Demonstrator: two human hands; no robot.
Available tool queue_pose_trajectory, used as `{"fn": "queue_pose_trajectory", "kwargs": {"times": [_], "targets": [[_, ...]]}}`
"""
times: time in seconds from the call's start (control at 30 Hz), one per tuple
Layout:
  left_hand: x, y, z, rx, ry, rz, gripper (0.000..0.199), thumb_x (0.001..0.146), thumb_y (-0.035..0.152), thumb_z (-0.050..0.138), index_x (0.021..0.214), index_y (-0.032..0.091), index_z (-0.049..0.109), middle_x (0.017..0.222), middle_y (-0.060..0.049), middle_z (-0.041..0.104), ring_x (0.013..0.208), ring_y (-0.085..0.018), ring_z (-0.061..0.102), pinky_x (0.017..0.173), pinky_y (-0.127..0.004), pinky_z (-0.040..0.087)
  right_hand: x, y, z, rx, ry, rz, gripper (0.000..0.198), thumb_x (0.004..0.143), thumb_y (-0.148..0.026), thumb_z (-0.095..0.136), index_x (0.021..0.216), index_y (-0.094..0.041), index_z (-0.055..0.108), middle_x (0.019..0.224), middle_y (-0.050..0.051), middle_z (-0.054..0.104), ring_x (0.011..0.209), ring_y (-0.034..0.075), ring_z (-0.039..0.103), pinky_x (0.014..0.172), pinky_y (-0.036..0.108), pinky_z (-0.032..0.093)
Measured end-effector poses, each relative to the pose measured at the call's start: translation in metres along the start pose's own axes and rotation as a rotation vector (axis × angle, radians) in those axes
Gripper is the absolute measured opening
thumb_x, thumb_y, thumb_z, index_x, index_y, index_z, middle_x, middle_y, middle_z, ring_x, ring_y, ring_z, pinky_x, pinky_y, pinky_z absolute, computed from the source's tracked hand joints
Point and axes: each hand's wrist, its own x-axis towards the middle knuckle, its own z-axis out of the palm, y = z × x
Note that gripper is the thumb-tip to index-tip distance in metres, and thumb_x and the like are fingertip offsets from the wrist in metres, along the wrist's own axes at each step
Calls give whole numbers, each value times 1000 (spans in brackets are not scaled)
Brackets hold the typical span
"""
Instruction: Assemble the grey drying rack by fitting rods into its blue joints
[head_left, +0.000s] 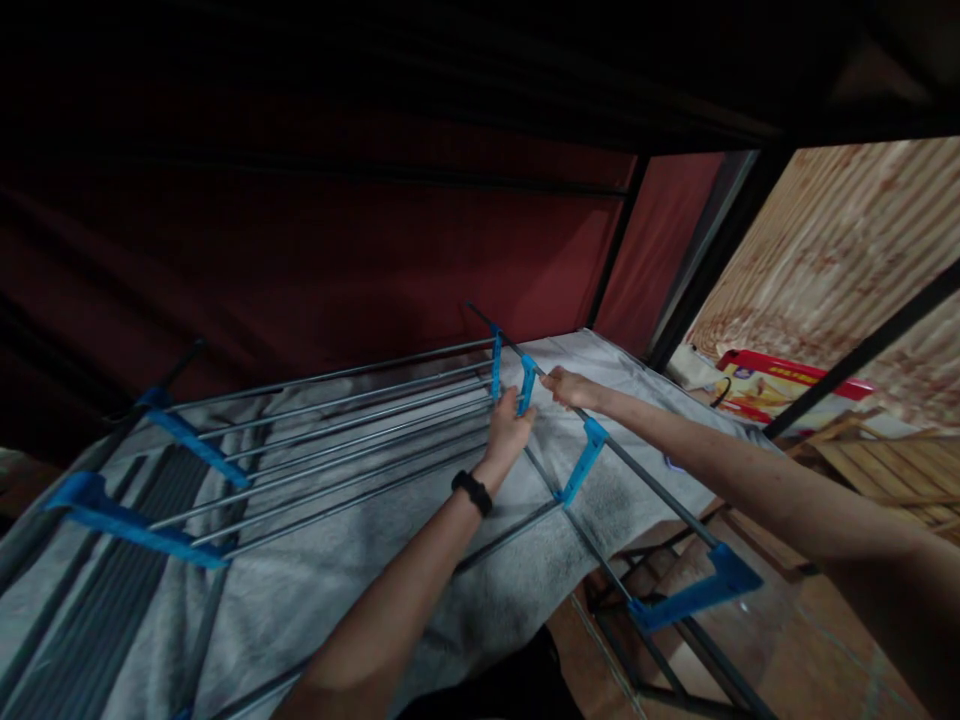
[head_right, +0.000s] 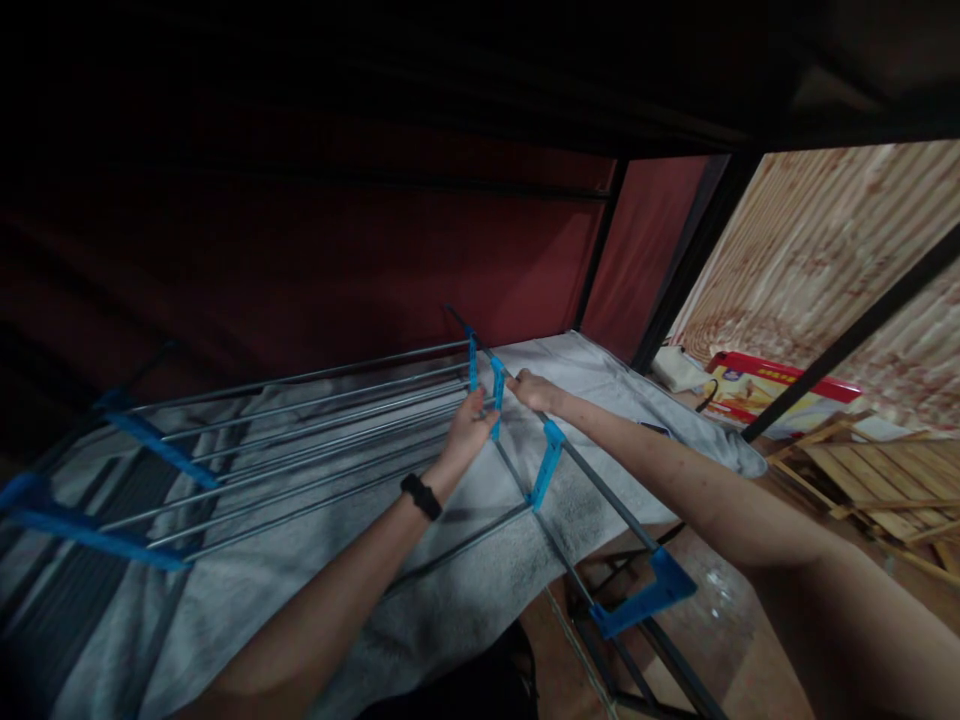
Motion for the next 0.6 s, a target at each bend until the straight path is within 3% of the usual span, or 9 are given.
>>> {"fn": "queue_pose_trajectory", "kwargs": {"times": [0.07, 0.13, 0.27, 0.43, 0.53, 0.6], "targets": [[-37, -17, -21, -57, -23, -17, 34, 75, 8, 70, 107, 20, 69, 124, -12, 72, 117, -27, 67, 105, -40, 50, -8, -18, -8, -295, 139, -153, 25, 100, -29, 58, 118, -11, 58, 113, 18, 68, 104, 26, 67, 90, 35, 51], [-73, -35, -46, -73, 10, -78, 33, 76, 12, 70, 108, 19, 70, 124, -14, 73, 112, -27, 69, 99, -41, 54, -19, -45, -11, -426, 166, -302, 34, 99, -26, 56, 131, -13, 55, 135, 19, 60, 126, 29, 58, 105, 40, 45], [-131, -67, -108, -37, 89, -193, 29, 76, 21, 71, 104, 18, 73, 115, -14, 75, 107, -28, 71, 97, -43, 55, -50, -113, 9, -546, -6, -568, 34, 103, -29, 44, 129, -16, 63, 133, 14, 65, 122, 26, 63, 102, 38, 48], [-179, -84, -179, 16, 185, -283, 39, 69, 39, 77, 101, 17, 73, 108, -14, 76, 98, -29, 72, 96, -48, 55, -89, -175, 88, -643, -414, -805, 30, 98, -21, 48, 114, -11, 72, 119, 15, 74, 105, 24, 70, 86, 32, 54], [-210, -81, -213, -12, 211, -326, 42, 67, 45, 77, 97, 16, 72, 102, -14, 76, 93, -29, 73, 93, -47, 56, -110, -182, 152, -632, -625, -863, 30, 99, -26, 50, 111, -13, 74, 114, 12, 76, 100, 23, 71, 80, 30, 55], [-235, -74, -232, 23, 215, -345, 40, 70, 46, 75, 96, 15, 72, 98, -14, 77, 93, -29, 73, 93, -47, 56, -123, -174, 194, -565, -684, -887, 31, 101, -28, 48, 116, -16, 72, 121, 11, 74, 104, 23, 70, 83, 31, 54]]}}
